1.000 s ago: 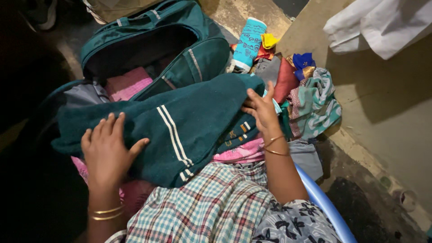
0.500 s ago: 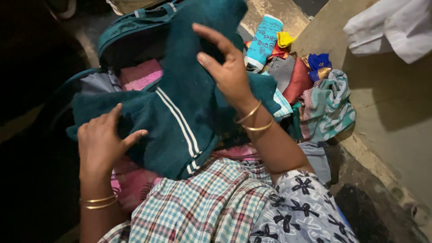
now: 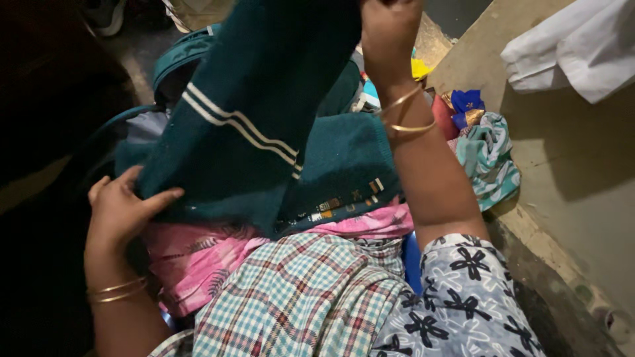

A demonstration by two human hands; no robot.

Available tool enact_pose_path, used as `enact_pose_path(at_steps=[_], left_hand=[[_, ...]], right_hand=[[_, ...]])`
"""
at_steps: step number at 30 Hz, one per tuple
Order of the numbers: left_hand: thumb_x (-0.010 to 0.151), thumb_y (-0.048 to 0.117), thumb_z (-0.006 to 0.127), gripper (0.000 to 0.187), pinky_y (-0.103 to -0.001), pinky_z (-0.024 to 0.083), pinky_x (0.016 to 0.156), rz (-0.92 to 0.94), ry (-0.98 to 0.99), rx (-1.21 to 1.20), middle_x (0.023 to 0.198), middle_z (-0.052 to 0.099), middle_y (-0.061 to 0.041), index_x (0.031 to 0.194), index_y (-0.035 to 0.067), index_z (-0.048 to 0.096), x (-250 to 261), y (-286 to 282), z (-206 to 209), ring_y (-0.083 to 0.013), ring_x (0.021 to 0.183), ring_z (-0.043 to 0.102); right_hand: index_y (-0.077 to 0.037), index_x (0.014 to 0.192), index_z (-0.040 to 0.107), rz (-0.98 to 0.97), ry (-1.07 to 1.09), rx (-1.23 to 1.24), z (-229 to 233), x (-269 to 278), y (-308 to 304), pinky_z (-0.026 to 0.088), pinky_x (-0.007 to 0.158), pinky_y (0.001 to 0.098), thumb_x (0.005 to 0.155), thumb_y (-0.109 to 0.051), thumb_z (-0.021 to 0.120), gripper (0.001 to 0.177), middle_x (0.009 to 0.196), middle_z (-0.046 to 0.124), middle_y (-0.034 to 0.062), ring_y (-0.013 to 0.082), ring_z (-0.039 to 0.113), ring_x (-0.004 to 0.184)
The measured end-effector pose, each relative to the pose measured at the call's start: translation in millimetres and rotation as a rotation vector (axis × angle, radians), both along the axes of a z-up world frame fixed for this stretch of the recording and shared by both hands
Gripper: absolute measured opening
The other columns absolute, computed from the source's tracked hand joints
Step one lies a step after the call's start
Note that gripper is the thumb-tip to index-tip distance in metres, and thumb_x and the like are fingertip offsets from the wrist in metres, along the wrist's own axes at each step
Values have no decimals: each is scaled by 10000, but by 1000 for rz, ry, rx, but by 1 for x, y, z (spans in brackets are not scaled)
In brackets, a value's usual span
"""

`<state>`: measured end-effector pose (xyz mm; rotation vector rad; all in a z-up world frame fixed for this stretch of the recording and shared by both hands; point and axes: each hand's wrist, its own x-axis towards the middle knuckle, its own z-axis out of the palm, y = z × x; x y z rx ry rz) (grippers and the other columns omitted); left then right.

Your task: The person folds various pieces of clothing by hand and places them into a green duffel bag, including a blue garment, a maroon shirt, and a dark green sweater.

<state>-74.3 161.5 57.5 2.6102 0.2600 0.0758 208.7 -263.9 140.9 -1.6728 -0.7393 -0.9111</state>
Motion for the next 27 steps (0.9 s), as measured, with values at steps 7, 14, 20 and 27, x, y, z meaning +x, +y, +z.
enact_pose_path(at_steps=[7, 14, 20, 27], left_hand=[[811, 668, 790, 713, -527, 331, 1191, 53, -100, 176, 905, 737, -195, 1162, 48, 756, 0, -8, -3, -358, 974, 700], [828, 685, 762, 674, -605, 254, 1256, 126, -81, 487, 1037, 753, -153, 1202, 124, 763, 10, -45, 18, -322, 1162, 678], [886, 486, 741, 677, -628, 223, 1235, -260, -362, 516, 1449, 616, -87, 1445, 138, 585, 12, -134, 28, -258, 1389, 538], [669, 313, 765, 754, -489, 416, 1029, -394, -241, 419, 1420, 590, -200, 1336, -2, 608, 4, -204, 3, -338, 1258, 580]], right_hand=[[-9, 1469, 579, 143, 444, 219, -52, -60, -33, 447, 1190, 306, 975, 124, 615, 513, 1464, 618, 95, 187, 594, 1346], [-20, 1495, 499, 173, 1028, 317, -156, -52, -70, 503, 1038, 300, 907, 68, 654, 614, 1414, 600, 91, 172, 603, 1214], [24, 1511, 499, 261, 856, 407, -160, -36, -61, 452, 1129, 313, 927, 85, 623, 600, 1470, 570, 138, 204, 562, 1322], [21, 1562, 388, 454, 830, 546, -87, -33, -26, 430, 1175, 332, 961, 107, 598, 642, 1615, 413, 144, 218, 499, 1410]])
